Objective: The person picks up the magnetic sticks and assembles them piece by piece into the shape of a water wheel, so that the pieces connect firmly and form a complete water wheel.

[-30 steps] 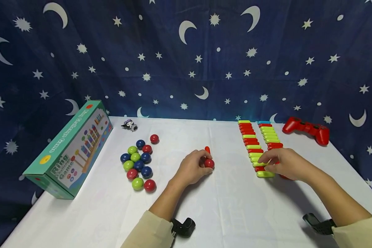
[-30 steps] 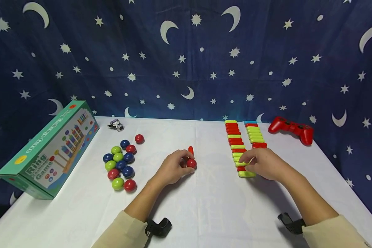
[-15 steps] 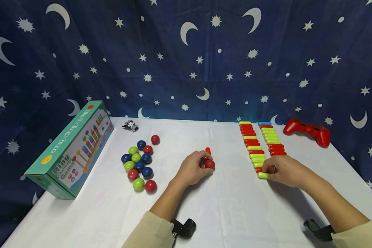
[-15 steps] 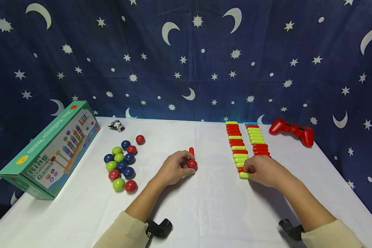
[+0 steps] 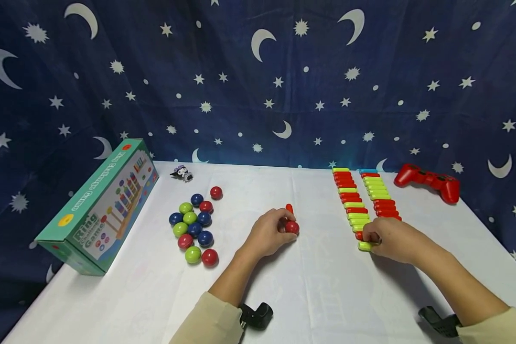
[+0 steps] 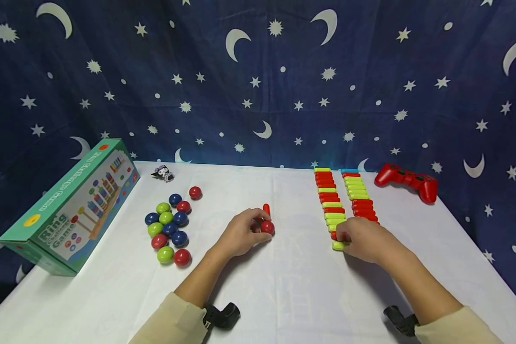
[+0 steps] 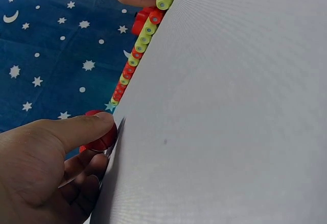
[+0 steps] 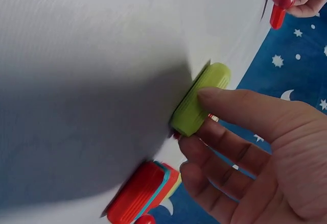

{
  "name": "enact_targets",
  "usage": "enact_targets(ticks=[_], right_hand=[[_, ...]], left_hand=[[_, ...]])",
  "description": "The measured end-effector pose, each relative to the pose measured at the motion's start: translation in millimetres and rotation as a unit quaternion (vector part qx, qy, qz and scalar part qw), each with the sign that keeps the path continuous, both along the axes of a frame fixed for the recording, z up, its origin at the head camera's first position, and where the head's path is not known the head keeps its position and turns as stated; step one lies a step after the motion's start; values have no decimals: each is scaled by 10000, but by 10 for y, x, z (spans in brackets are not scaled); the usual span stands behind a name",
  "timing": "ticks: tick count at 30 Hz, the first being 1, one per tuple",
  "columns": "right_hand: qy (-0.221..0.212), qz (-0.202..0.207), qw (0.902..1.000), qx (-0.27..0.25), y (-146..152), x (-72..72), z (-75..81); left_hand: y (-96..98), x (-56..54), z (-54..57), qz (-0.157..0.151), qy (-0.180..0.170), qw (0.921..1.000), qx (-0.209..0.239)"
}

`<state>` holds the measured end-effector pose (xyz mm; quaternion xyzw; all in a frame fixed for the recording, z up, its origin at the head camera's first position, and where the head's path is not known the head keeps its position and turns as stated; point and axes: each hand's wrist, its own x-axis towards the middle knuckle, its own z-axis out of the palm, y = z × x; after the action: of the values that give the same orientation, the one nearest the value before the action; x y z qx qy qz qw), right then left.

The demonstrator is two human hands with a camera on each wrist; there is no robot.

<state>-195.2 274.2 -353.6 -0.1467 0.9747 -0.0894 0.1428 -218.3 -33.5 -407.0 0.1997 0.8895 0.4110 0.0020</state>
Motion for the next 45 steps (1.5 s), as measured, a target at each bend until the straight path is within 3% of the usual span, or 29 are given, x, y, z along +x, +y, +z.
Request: enact_targets(ticks=[10,18,29,36,41,45], right_hand=[[85,115,9998,-109,-164,42,20],[487,504,9968,-377,-549,-190,135],[696,923,9930,-243,-1097,-471,48],[845,970,9909,-385,-1155,-489,-8],[1151,818,9893,-367,-1125,-510,-10],[1085,655,9910,-424,-1071,-547,-17]], left_hand=[[13,12,-57,-55,5,10000,23],[-11,14,-28,16,97,9999,-51],[22,21,-31,-4,64,10000,23],[45,22,-22,-27,161,9999,-13],[33,17,-10,17,236,9997,-65],[28,19,3,52,235,9997,-101]])
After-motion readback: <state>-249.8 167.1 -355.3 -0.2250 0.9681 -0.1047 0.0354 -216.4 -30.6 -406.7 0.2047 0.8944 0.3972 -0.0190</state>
